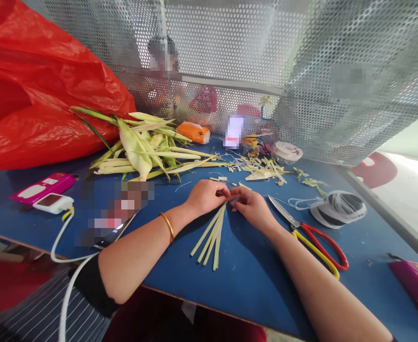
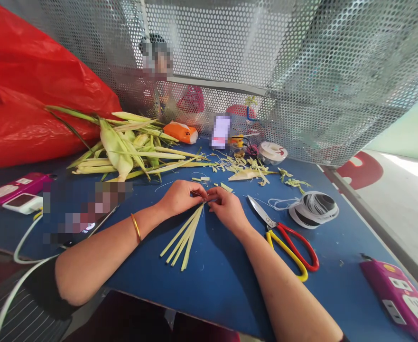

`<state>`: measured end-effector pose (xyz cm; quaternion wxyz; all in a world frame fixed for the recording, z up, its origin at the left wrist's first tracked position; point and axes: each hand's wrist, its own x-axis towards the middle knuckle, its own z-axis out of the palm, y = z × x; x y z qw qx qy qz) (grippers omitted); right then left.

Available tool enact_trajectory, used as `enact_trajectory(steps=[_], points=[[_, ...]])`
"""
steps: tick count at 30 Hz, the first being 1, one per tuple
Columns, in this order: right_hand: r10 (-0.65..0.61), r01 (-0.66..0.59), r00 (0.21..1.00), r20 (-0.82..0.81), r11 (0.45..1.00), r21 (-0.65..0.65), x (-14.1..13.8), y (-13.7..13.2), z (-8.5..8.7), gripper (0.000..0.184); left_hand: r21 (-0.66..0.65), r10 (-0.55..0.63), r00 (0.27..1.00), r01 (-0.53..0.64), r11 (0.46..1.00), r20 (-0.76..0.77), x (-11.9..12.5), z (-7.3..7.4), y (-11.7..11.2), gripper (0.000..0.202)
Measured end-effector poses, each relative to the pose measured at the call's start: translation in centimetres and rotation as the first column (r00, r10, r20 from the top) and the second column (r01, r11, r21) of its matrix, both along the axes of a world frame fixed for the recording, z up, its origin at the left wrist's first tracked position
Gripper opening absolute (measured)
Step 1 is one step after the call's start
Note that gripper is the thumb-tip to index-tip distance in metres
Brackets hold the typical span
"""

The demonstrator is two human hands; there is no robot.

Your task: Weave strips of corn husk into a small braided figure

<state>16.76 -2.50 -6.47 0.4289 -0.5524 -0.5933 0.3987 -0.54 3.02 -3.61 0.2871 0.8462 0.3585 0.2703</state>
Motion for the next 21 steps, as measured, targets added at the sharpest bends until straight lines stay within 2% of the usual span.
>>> enact_trajectory(steps=[12, 16, 21], points=[[-0.031, 0.031, 1.0, -0.003, 1.0, -0.006, -0.36, -0.03, -0.09, 0.022, 0.157, 0.076, 0.995, -0.065, 0.986, -0.067, 0.24, -0.47, -0.45, 0.017], [-0.014, 0.014, 1.0, 0.01, 1.0, 0.002, -0.44, -0.21, 0.1, 0.023, 0.242, 0.111, 0.978, -0.066, 0.968, -0.179, 0.29, -0.37, -0.58, 0.014], [0.02, -0.021, 0.999, 0.039, 1.0, 0.022, -0.41, -0.31, 0.3, 0.02, 0.361, 0.104, 0.937, 0.025, 0.932, -0.333, 0.3, -0.25, -0.65, 0.02]])
